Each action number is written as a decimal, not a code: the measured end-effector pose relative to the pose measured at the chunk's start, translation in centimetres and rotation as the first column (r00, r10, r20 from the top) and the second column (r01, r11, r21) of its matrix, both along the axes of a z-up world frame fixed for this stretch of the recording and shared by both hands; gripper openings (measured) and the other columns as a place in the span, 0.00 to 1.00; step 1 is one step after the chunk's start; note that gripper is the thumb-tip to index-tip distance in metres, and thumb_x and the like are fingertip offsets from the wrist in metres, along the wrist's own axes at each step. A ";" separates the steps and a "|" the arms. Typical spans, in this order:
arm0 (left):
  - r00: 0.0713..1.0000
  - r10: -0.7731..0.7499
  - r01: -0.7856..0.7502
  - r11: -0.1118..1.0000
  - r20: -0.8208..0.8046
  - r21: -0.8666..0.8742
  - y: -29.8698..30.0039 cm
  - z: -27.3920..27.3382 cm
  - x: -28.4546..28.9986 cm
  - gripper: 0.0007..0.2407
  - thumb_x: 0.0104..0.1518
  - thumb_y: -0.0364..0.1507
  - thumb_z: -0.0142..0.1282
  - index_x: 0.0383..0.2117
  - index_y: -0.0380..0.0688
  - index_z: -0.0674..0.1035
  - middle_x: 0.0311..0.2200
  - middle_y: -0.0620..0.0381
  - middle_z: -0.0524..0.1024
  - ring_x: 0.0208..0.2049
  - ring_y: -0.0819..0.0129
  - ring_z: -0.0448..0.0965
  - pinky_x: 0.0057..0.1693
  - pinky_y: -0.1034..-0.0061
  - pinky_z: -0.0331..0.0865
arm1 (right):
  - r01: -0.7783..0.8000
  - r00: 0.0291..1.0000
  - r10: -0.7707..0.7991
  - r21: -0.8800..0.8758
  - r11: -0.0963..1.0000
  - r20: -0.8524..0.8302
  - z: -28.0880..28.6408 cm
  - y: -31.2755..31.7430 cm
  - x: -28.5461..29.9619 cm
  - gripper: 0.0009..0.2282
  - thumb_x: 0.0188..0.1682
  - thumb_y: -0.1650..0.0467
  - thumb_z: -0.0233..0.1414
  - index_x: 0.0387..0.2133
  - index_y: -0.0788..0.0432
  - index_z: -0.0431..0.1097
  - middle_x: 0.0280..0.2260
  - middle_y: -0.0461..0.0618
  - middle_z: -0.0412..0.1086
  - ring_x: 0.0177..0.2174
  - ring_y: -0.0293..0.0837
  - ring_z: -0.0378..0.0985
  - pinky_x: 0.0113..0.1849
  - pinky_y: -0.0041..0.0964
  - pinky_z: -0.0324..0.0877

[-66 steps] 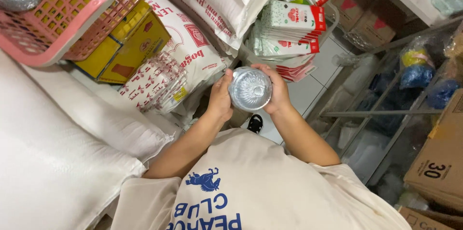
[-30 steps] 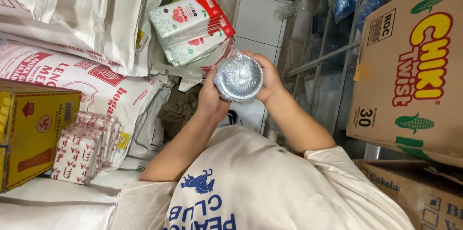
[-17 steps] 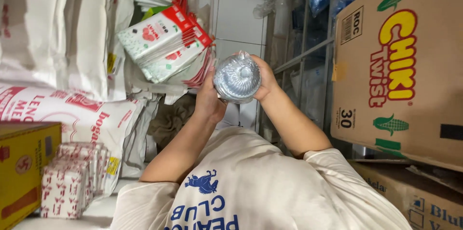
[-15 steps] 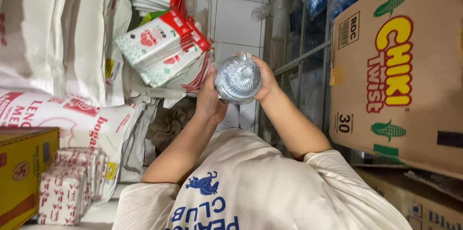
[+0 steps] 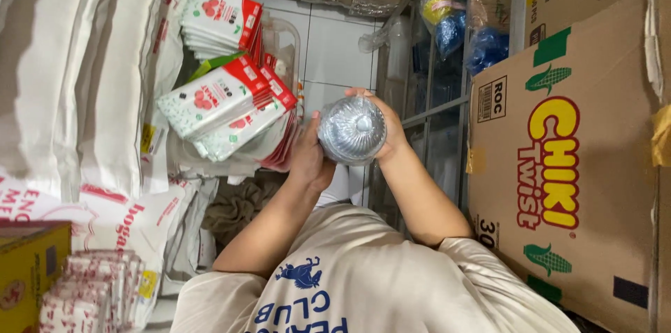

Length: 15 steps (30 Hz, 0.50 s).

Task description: The person handles several small plastic bowls and stacks of packets by hand in a storage area, moving them between a basket and shelves.

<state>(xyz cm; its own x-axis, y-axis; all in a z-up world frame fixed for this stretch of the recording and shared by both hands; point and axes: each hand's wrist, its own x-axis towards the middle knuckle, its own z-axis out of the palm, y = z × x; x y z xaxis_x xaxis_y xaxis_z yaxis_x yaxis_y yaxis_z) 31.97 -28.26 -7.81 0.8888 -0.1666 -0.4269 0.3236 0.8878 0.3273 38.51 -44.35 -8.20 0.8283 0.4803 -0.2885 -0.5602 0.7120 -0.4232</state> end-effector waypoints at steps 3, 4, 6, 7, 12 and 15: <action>0.998 -0.058 0.058 0.998 -0.007 0.002 -0.4 0.0 1.4 0.19 0.68 0.41 0.42 0.53 0.38 0.74 0.53 0.51 0.75 0.55 0.61 0.73 0.63 0.62 0.65 | 0.024 0.999 -0.024 0.004 1.000 0.024 -0.4 -0.8 1.1 0.11 0.57 0.69 0.48 0.47 0.66 0.68 0.38 0.59 0.75 0.36 0.50 0.81 0.40 0.45 0.79; 0.998 -0.064 0.064 0.998 -0.007 0.008 -0.7 0.1 2.0 0.19 0.68 0.41 0.42 0.54 0.39 0.74 0.53 0.51 0.75 0.55 0.61 0.73 0.63 0.62 0.65 | 0.035 0.999 -0.036 0.019 0.999 0.018 -0.6 -1.1 1.6 0.11 0.57 0.69 0.48 0.47 0.67 0.68 0.38 0.59 0.75 0.36 0.51 0.81 0.40 0.45 0.79; 0.998 -0.066 0.066 0.998 -0.010 0.023 -1.0 0.3 3.1 0.19 0.67 0.41 0.43 0.54 0.40 0.74 0.54 0.52 0.74 0.56 0.62 0.73 0.64 0.62 0.63 | 0.050 0.999 -0.050 0.050 0.998 0.004 -0.9 -1.2 2.6 0.12 0.56 0.71 0.47 0.47 0.68 0.68 0.38 0.59 0.75 0.37 0.51 0.81 0.40 0.45 0.79; 0.998 -0.060 0.060 0.998 -0.022 0.033 -1.0 0.4 4.0 0.19 0.67 0.41 0.42 0.55 0.40 0.73 0.54 0.52 0.74 0.56 0.62 0.72 0.65 0.62 0.63 | 0.038 0.999 -0.038 0.067 0.997 0.008 -0.9 -1.0 3.4 0.12 0.56 0.70 0.47 0.47 0.67 0.68 0.38 0.59 0.75 0.37 0.51 0.81 0.40 0.45 0.79; 0.998 -0.046 0.045 0.999 -0.041 -0.013 -0.5 1.5 8.1 0.19 0.68 0.42 0.40 0.55 0.42 0.73 0.54 0.52 0.74 0.57 0.61 0.72 0.65 0.62 0.62 | -0.016 0.999 0.013 0.059 0.998 0.049 0.2 -0.1 8.1 0.11 0.53 0.69 0.47 0.43 0.66 0.70 0.36 0.59 0.75 0.35 0.51 0.82 0.39 0.44 0.78; 0.997 -0.003 0.006 0.999 0.079 -0.035 0.8 1.5 10.0 0.19 0.69 0.41 0.39 0.55 0.42 0.73 0.55 0.52 0.74 0.58 0.61 0.72 0.65 0.61 0.63 | 0.012 1.000 -0.014 0.076 0.997 0.016 0.4 1.6 11.0 0.09 0.55 0.72 0.48 0.42 0.67 0.70 0.39 0.56 0.75 0.39 0.49 0.81 0.45 0.43 0.78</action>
<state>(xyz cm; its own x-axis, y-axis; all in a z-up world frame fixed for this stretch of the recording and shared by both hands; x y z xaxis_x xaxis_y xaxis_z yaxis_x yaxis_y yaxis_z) 41.97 -27.42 -6.28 0.9188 -0.1843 -0.3489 0.3019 0.8978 0.3207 49.54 -42.73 -7.81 0.8389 0.4895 -0.2380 -0.5442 0.7497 -0.3765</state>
